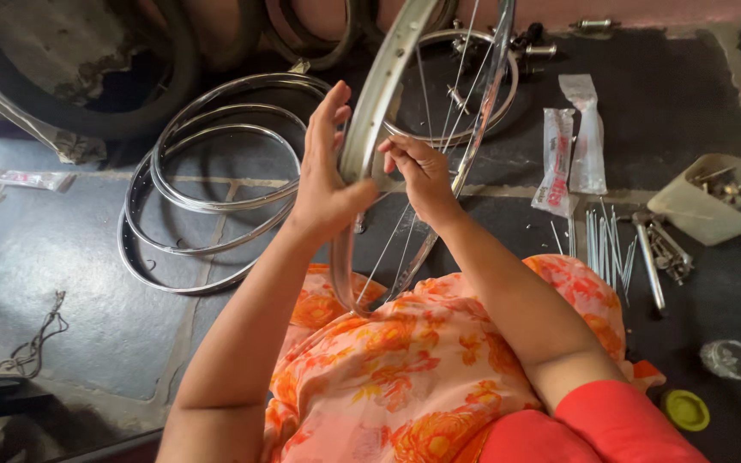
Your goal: The person laces a bicycle wheel by inserting spokes through the rim and hub, then secures them with nipples. The person repeats this process for multiple spokes around the wheel.
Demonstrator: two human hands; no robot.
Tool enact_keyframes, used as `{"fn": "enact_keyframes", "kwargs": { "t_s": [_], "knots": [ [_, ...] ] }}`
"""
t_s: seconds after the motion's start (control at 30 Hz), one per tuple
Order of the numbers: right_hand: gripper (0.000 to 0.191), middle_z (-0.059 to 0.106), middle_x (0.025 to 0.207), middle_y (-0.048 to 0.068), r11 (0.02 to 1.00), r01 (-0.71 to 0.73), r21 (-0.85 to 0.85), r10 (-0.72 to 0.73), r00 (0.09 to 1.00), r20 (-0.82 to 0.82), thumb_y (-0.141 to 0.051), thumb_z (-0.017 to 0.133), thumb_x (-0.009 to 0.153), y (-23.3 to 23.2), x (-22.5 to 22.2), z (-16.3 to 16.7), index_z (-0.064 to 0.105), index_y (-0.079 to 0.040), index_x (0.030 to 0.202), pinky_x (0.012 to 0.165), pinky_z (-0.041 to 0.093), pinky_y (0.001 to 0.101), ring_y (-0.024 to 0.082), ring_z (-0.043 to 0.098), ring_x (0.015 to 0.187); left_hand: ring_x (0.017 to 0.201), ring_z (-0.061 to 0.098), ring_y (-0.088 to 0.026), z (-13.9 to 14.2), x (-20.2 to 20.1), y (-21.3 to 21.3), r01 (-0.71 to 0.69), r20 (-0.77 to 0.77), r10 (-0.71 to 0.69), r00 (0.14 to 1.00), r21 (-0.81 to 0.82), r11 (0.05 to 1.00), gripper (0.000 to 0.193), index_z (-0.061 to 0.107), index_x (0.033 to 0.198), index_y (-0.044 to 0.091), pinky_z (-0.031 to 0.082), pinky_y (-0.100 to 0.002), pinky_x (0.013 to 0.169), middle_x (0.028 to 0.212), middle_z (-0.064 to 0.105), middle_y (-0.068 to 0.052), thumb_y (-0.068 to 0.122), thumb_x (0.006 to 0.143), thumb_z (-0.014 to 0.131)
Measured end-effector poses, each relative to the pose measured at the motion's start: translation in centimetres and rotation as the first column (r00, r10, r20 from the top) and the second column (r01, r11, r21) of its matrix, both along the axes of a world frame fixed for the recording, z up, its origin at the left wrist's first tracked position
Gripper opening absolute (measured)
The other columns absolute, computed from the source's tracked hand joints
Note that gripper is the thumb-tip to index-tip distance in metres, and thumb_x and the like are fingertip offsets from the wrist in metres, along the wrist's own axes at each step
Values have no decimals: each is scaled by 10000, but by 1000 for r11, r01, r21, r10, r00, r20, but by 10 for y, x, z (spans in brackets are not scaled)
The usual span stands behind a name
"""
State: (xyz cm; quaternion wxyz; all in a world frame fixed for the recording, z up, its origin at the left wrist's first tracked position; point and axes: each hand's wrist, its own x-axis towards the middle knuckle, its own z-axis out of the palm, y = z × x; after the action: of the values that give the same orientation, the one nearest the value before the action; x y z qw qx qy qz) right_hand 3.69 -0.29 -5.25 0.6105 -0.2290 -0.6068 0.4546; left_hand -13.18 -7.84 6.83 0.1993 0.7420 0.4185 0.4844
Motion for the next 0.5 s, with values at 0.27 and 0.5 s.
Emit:
{"fn": "enact_keyframes", "kwargs": {
  "t_s": [0.27,0.5],
  "knots": [
    [205,625,857,16,998,56,37,-60,989,133,44,525,1038,-13,-1,-5,705,-16,1117,738,451,229,84,562,801,1151,618,-204,-4,-8,0,441,584,-190,789,-322,838,806,456,1510,-27,494,-337,1073,1454,570,-157,-42,707,530],
    [268,680,1030,60,998,-67,7,66,997,44,97,478,997,-18,-19,-11,675,10,1156,844,544,276,123,629,895,1281,620,-236,-12,-15,-9,584,674,-270,688,-292,757,792,458,1478,-87,466,-350,1127,1419,610,-180,-62,687,481]
  ]
}}
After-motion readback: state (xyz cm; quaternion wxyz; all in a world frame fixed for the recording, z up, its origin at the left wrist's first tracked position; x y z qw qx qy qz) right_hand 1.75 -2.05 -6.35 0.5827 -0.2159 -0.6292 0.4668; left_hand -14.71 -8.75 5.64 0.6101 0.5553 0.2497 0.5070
